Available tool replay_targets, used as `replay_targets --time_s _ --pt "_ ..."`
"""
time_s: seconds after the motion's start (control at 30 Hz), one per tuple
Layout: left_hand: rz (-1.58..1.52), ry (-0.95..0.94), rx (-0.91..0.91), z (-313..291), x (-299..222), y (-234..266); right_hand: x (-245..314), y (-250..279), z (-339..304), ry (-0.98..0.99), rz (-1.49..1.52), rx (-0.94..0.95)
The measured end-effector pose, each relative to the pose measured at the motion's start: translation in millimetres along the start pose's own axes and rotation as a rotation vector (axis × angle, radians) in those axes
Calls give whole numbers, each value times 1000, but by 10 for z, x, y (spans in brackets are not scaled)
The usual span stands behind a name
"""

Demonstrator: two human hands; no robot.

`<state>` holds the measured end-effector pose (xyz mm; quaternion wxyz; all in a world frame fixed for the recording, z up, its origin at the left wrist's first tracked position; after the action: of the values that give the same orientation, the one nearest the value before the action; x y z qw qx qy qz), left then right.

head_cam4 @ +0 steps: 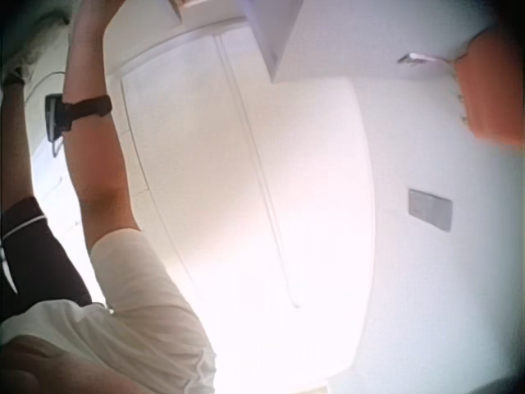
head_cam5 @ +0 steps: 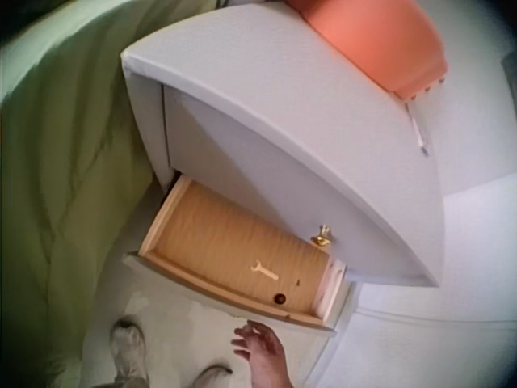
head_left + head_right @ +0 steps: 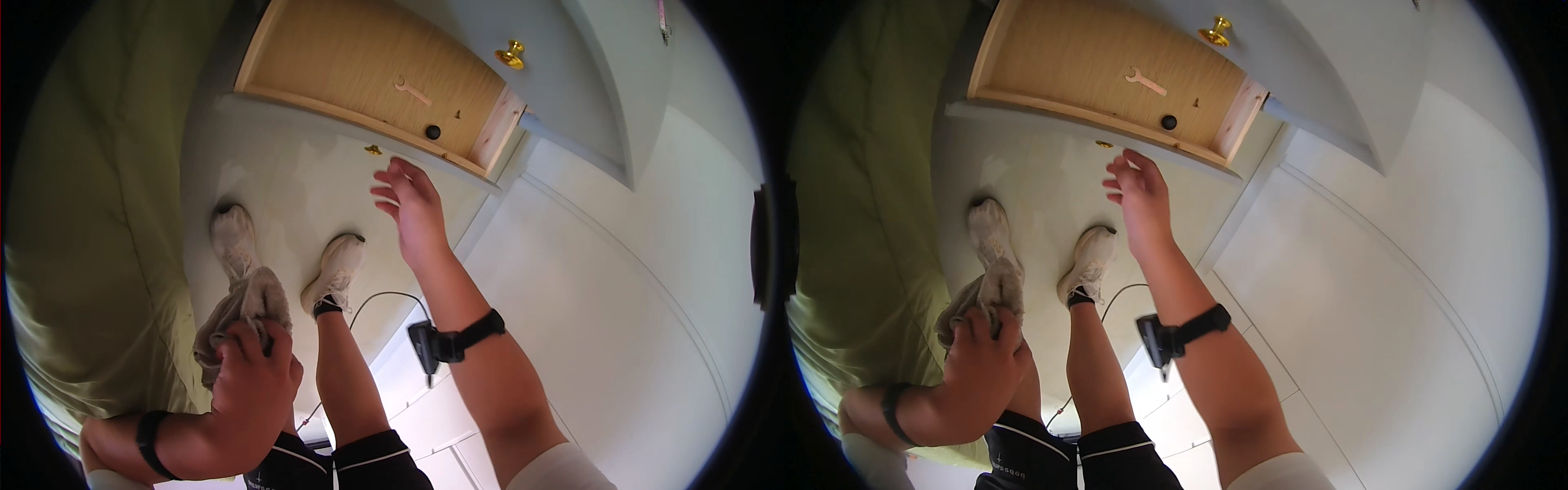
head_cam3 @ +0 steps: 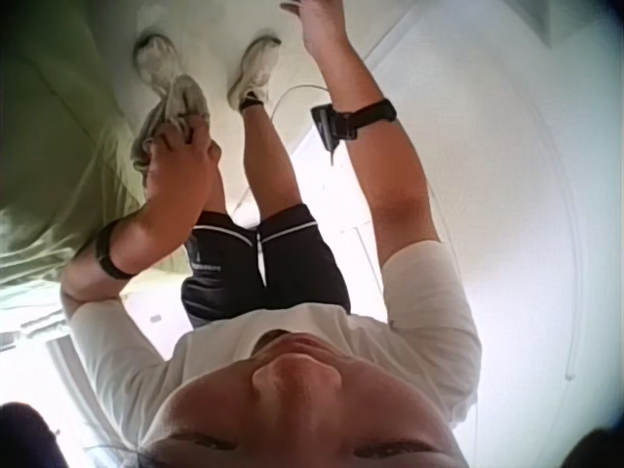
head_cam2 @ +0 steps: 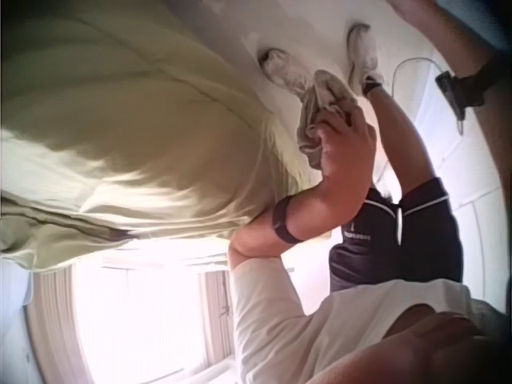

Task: The person attaches a gold knob to a grey nightstand drawer by hand, wipes the inside and outside of the drawer with a white cloth, and then wipes a white tabletop near a large window.

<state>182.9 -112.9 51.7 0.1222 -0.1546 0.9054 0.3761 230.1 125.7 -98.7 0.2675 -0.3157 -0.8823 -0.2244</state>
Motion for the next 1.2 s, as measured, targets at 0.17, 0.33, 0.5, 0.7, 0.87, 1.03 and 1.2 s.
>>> replay_targets --time_s 0.17,0.33,0.5,0.7,0.87,1.03,1.2 --pt "-20 15 3 -6 55 -21 -100 -466 211 -49 268 -23" --pt "-17 -38 5 36 -38 -11 -143 -329 288 56 242 -85" --pt "-68 67 -79 55 31 70 -170 -311 300 47 269 -45" --pt "-17 142 -83 -45 99 67 -229 -540 237 -186 479 34" --pt "-18 99 -82 -11 -14 -53 -265 -379 374 -124 324 108" --pt "-22 130 -145 20 -61 -339 -130 -290 626 -3 201 47" --pt "42 12 7 -107 34 -502 113 -554 940 153 77 -8"
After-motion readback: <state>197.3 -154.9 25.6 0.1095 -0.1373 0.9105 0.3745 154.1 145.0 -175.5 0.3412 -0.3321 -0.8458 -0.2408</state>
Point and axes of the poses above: each hand's wrist, its own z-axis towards the middle knuckle, its own y-axis out of the back of the hand, x = y × z, the point moved 7 cm from there along z, towards the middle knuckle, and after that the axes turned 2 degrees about y, right-handed, at the moved point
